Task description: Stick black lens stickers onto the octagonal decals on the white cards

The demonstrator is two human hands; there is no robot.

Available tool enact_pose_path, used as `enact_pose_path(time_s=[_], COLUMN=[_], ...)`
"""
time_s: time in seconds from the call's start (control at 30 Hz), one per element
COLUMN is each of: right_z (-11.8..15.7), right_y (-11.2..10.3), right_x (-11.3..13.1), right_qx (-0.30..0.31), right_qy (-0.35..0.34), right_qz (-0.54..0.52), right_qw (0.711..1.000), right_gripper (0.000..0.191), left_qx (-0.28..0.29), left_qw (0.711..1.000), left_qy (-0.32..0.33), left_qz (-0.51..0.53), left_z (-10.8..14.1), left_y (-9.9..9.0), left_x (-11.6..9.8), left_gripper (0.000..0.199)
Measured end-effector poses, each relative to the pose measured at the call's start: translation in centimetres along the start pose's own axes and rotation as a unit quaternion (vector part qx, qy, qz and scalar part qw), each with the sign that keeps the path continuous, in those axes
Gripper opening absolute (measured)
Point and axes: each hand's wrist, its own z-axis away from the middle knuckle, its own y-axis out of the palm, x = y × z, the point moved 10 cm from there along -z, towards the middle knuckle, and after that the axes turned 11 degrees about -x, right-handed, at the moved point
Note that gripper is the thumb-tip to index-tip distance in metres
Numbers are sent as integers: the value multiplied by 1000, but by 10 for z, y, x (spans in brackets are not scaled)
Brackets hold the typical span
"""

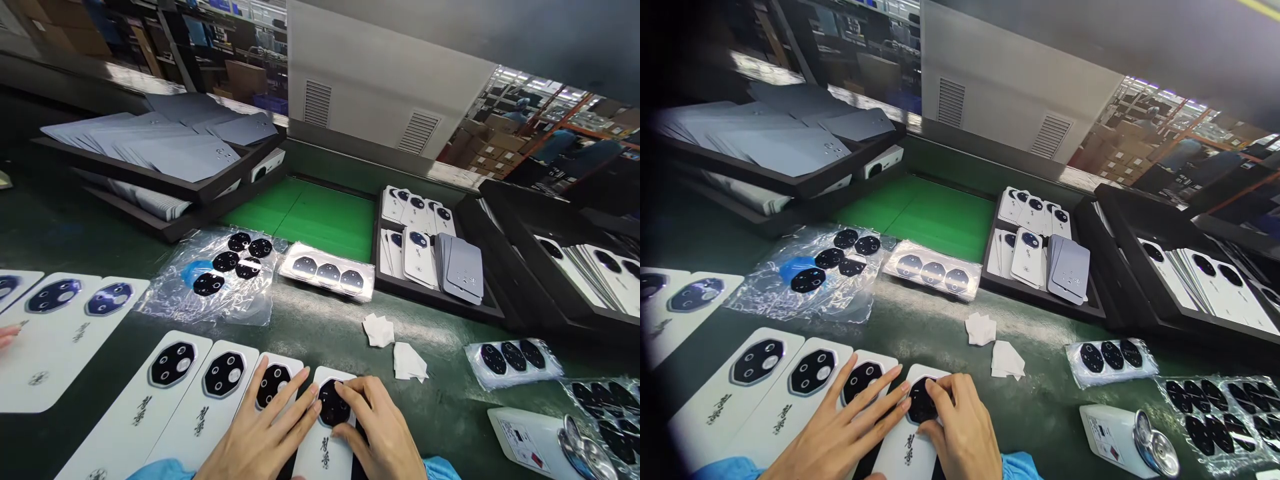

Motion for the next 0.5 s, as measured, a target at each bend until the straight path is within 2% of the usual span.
enact_pose_path(time_s=[0.23,0.5], right_z=[7,23], right_y=[-2,-9], right_x=[6,-1], right_qx=[-27,-54], right_qy=[-32,-4], right_qz=[-22,-36], right_qw=[999,998], right_gripper=[50,48], left_qx=[-3,7], left_qw=[1000,1000], left_qy=[-5,-19], left_qz=[-4,5], left_z=[0,5], left_y=[-2,1], left_x=[-1,-3], left_gripper=[50,48])
